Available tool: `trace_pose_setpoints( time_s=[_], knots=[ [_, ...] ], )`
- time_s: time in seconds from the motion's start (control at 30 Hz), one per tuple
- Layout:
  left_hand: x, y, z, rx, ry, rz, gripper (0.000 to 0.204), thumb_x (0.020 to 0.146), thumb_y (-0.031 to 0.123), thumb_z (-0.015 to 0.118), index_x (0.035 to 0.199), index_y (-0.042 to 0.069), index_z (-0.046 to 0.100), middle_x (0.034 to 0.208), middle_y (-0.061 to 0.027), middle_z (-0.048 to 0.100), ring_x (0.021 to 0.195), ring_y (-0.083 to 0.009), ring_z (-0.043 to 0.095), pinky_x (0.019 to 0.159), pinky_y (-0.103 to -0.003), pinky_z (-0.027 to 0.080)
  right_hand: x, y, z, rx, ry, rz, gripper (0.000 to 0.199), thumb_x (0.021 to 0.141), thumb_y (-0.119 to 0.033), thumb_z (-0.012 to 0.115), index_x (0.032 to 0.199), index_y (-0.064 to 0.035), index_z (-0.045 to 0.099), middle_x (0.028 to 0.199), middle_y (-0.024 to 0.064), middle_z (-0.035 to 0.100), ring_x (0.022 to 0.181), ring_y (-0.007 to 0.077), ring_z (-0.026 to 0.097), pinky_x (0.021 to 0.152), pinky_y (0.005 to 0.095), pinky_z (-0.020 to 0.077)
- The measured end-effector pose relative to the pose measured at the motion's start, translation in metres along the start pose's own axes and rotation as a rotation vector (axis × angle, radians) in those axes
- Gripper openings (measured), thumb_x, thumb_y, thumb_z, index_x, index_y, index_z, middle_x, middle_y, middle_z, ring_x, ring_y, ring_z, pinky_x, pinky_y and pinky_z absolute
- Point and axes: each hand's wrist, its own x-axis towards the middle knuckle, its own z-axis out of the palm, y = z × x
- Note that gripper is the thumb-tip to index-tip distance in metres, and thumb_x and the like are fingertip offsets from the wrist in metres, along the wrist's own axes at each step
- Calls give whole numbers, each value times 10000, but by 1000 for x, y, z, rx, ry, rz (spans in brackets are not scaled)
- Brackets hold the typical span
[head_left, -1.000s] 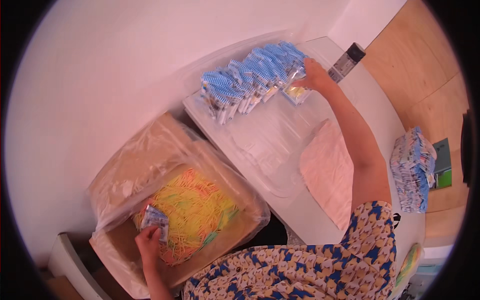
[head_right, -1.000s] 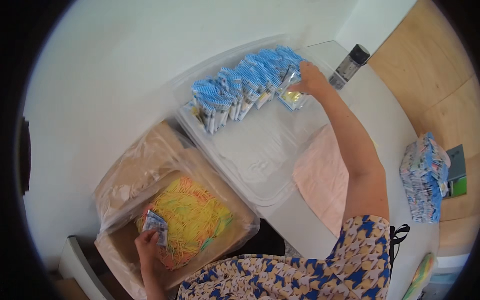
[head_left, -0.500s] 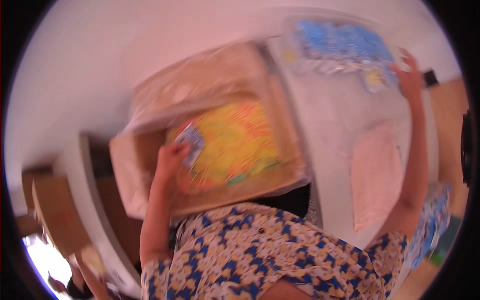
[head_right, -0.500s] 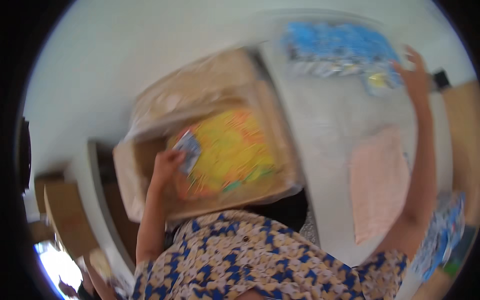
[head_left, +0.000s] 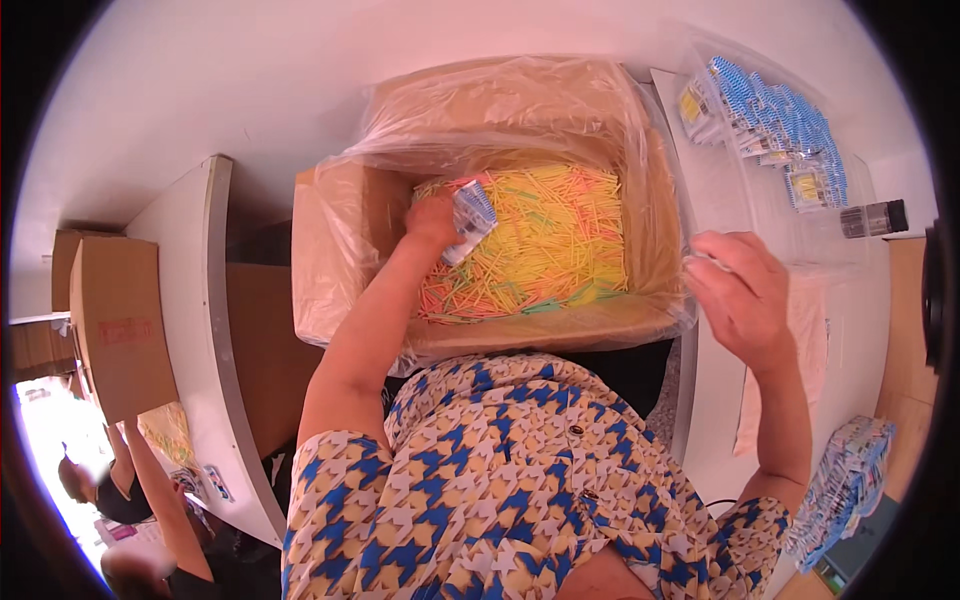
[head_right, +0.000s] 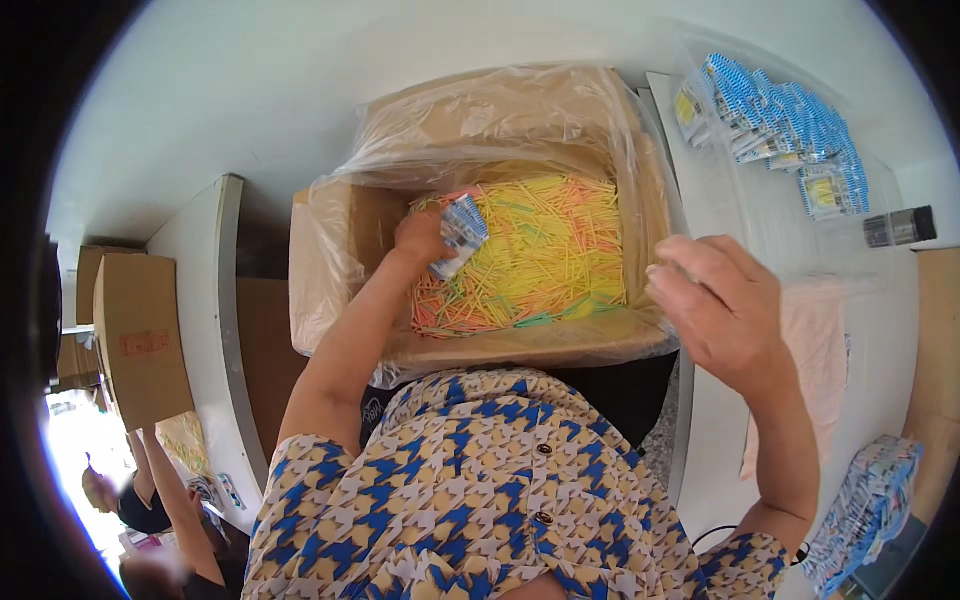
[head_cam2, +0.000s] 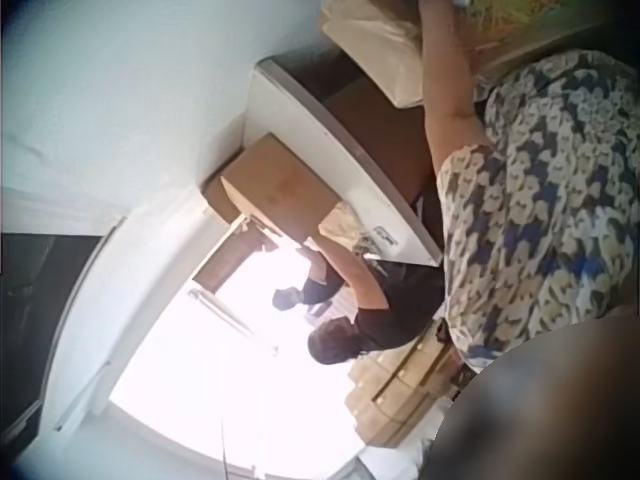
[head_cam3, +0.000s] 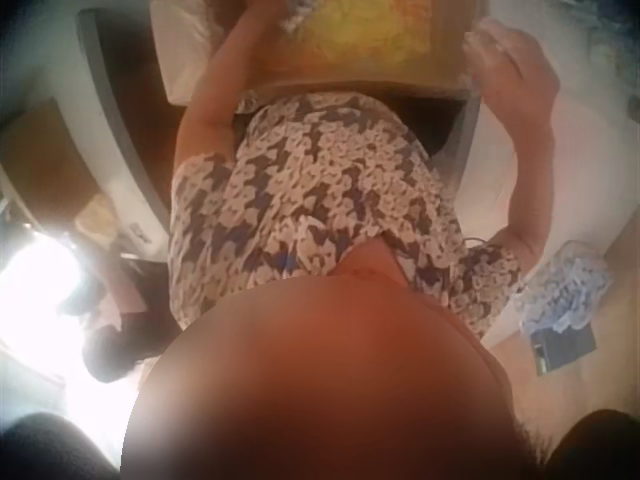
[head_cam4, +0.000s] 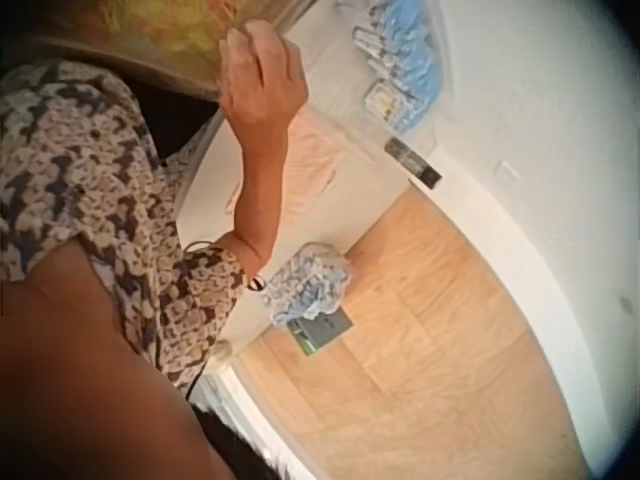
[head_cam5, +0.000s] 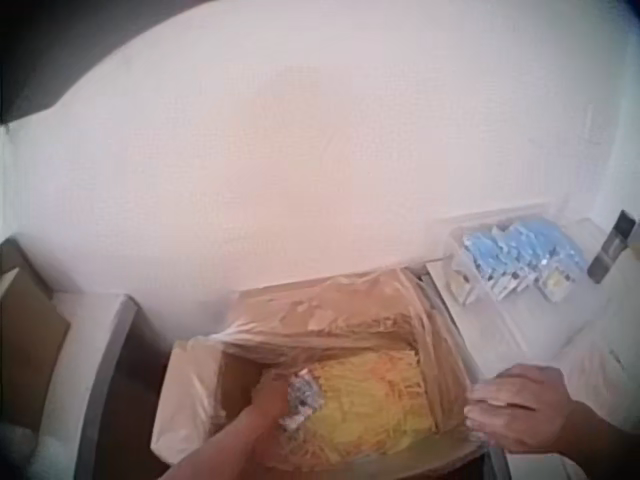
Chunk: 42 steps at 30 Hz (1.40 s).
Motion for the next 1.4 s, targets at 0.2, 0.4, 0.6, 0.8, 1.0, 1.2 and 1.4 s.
trace_pose_setpoints(
  time_s=[0.2, 0.4, 0.6, 0.8, 1.0, 1.2, 1.4],
  knots=[
    [7, -1, -14, 127, 34, 22, 241, 799, 168, 605, 1033, 115, 632, 1040, -99, 655, 958, -248, 647, 777, -425, 516, 4, -10, 51, 117, -55, 100, 226, 679, 28, 703, 883, -12, 615, 946, 119, 613, 767, 289, 607, 638, 336, 501],
    [6, -4, -8, 91, 277, 5, 161, 816, 126, 568, 933, 112, 678, 971, -84, 671, 914, -249, 659, 739, -443, 522, 12, -3, 108, 161, -138, 125, 160, 736, -50, 681, 884, -18, 631, 995, 109, 621, 863, 261, 619, 708, 335, 507],
    [-18, 19, -41, -88, 332, 224, 137, 759, 134, 609, 869, 121, 690, 864, -99, 670, 856, -290, 651, 741, -412, 518, 25, 14, 156, -27, -47, 290, 215, 762, -191, 692, 894, -31, 635, 1022, 109, 614, 892, 300, 613, 786, 341, 493],
    [-43, 28, -84, -466, 290, 590, 197, 704, 107, 664, 901, 112, 678, 848, -110, 666, 779, -290, 637, 715, -370, 513, 67, 27, 176, 510, -296, 530, 222, 811, -194, 663, 886, 5, 602, 745, 87, 568, 666, 176, 518, 645, 298, 438],
    [-38, 24, -68, -1356, -214, 581, 157, 865, 118, 598, 933, -19, 634, 865, -36, 667, 711, -58, 577, 636, -267, 463, 76, 30, 164, 358, -245, 441, 169, 857, -146, 621, 853, 19, 583, 634, 40, 489, 579, 96, 414, 536, 266, 383],
    [-16, 25, -41, -1225, -30, 559, 219, 881, 162, 553, 1021, -5, 579, 811, -77, 667, 709, -160, 622, 651, -339, 465, 63, 53, 171, 609, -263, 729, 187, 858, -179, 612, 828, 3, 582, 633, 66, 498, 565, 123, 438, 536, 279, 395],
    [-18, 27, -45, -988, 384, 448, 221, 865, 213, 524, 947, 12, 563, 850, -241, 617, 832, -446, 561, 729, -471, 434, -6, 98, 227, -103, -748, 444, 166, 800, -142, 570, 880, -3, 612, 868, 138, 631, 780, 296, 619, 686, 369, 498]
  ],
)
